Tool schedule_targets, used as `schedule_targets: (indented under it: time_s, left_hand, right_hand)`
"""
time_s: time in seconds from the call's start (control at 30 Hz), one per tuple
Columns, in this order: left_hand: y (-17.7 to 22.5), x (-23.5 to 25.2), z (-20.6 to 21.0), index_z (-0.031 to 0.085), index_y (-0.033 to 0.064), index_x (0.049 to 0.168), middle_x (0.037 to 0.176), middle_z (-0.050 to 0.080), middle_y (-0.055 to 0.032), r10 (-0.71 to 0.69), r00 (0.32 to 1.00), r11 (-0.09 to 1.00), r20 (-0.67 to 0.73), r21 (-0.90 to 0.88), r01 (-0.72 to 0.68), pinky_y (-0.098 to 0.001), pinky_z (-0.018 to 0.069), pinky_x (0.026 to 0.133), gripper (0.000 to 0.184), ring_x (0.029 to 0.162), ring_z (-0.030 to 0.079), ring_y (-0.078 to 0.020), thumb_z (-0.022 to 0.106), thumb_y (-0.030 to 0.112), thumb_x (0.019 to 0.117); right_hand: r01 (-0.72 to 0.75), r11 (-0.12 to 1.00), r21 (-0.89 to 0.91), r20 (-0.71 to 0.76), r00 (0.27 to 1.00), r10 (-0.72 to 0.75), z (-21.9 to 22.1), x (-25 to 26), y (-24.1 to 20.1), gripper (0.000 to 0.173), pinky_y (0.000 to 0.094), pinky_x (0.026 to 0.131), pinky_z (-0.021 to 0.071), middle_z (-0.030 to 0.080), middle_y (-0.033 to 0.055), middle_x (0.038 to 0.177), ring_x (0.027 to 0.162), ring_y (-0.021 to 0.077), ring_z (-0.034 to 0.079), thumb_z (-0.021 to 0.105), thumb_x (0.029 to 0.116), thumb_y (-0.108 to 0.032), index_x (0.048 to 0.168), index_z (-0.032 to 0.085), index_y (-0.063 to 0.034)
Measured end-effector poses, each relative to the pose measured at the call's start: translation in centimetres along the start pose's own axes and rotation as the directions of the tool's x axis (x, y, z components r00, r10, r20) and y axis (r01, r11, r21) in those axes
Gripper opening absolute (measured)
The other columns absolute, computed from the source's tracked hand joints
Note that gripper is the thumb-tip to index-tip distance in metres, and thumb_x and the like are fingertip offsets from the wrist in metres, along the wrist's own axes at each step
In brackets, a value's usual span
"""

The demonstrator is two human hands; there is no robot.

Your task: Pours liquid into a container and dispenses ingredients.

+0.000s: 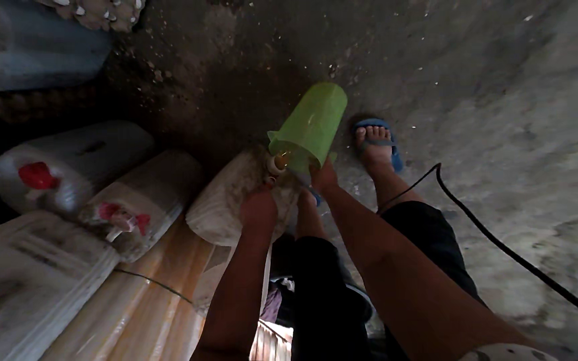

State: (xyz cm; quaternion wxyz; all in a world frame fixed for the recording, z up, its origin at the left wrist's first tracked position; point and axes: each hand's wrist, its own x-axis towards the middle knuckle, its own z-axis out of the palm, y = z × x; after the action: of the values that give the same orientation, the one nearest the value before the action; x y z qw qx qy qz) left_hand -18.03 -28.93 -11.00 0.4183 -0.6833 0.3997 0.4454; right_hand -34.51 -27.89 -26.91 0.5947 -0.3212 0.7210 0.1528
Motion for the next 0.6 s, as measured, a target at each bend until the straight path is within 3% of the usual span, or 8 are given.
schedule_targets:
  time_s: [0.23, 0.4, 0.6]
  left_hand:
    - [0.10, 0.11, 0.06, 0.059, 0.0063, 0.138, 0.129, 0.066, -0.0183, 0.005, 1.000, 1.000, 0.011, 0.009, -0.005, -0.0527, 0.0556, 0.092, 0.036, 0.114, 0.067, -0.0360, 0.052, 0.019, 0.1050]
    - [0.06, 0.12, 0.05, 0.060, 0.0103, 0.139, 0.129, 0.066, -0.0167, 0.005, 1.000, 1.000, 0.002, 0.010, -0.005, -0.0522, 0.0561, 0.092, 0.036, 0.114, 0.067, -0.0347, 0.051, 0.019, 0.1054]
    - [0.11, 0.12, 0.07, 0.059, 0.0059, 0.137, 0.127, 0.066, -0.0180, -0.002, 1.000, 1.000, 0.006, 0.015, 0.002, -0.0516, 0.0558, 0.093, 0.037, 0.114, 0.067, -0.0349, 0.052, 0.026, 0.1069]
  right_hand:
    - [0.033, 0.999, 0.034, -0.009, 0.999, -0.032, -0.12, -0.13, -0.02, 0.064, 0.0579, 0.114, 0.0404, 0.042, 0.0277, 0.155, 0.141, 0.0419, 0.047, 0.055, 0.1064, -0.025, 0.160, 0.026, -0.0031]
    - [0.012, 1.000, 0.025, -0.003, 1.000, -0.012, -0.17, -0.12, -0.02, 0.067, 0.0579, 0.116, 0.0387, 0.038, 0.0272, 0.158, 0.143, 0.0421, 0.044, 0.054, 0.1071, -0.027, 0.161, 0.023, -0.0037]
    - [0.004, 1.000, 0.000, 0.004, 1.000, -0.004, -0.40, -0.39, -0.41, 0.066, 0.0572, 0.116, 0.0384, 0.040, 0.0283, 0.156, 0.143, 0.0424, 0.044, 0.054, 0.1070, -0.027, 0.160, 0.024, -0.0014]
